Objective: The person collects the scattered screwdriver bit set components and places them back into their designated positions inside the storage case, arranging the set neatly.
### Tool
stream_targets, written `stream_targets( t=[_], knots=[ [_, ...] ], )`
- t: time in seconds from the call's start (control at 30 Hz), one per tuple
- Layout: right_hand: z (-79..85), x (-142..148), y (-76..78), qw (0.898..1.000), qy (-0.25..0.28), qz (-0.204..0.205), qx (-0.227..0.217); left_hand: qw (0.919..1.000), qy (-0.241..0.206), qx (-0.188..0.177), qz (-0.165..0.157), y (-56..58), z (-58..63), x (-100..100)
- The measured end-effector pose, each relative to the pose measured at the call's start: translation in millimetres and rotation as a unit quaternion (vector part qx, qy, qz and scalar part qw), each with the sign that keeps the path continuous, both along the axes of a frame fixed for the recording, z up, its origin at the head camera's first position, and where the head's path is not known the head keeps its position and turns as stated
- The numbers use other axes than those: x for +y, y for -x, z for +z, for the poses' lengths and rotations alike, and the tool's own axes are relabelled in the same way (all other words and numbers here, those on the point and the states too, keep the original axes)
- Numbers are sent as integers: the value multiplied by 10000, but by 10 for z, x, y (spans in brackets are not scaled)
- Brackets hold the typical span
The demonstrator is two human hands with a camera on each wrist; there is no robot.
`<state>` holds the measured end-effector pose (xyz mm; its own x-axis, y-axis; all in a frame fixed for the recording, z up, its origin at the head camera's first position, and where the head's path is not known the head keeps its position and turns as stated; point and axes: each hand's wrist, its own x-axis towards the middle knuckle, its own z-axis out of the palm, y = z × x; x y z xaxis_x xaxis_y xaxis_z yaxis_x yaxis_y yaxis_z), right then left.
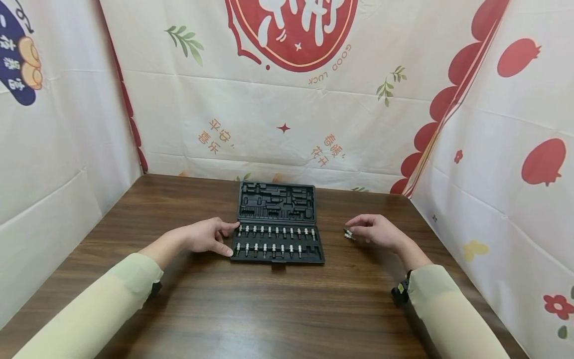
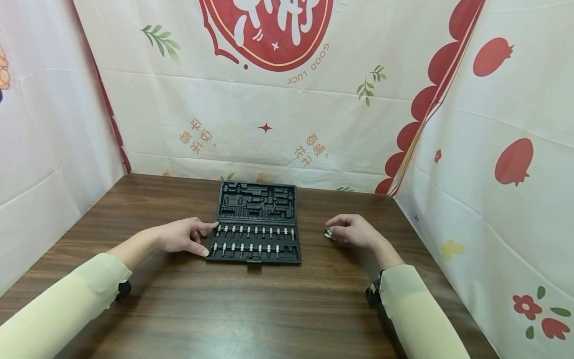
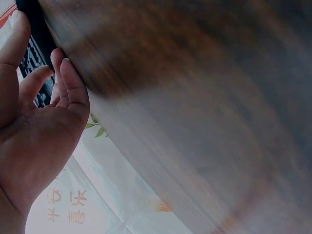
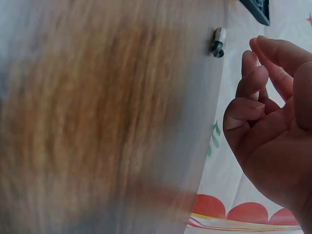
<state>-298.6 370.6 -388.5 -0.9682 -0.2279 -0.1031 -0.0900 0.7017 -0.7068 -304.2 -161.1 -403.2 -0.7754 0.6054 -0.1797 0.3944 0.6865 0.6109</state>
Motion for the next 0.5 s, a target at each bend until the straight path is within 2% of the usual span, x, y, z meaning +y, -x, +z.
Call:
stream_targets(
  t=[0.27, 0.5],
  knots=[
    [-75, 13, 98, 9994, -308, 124, 99, 10000, -31, -31, 18, -4, -5, -6],
    [-109, 7, 156, 9988, -478, 61, 41, 9999, -72, 114, -4, -14, 6, -7]
  ],
)
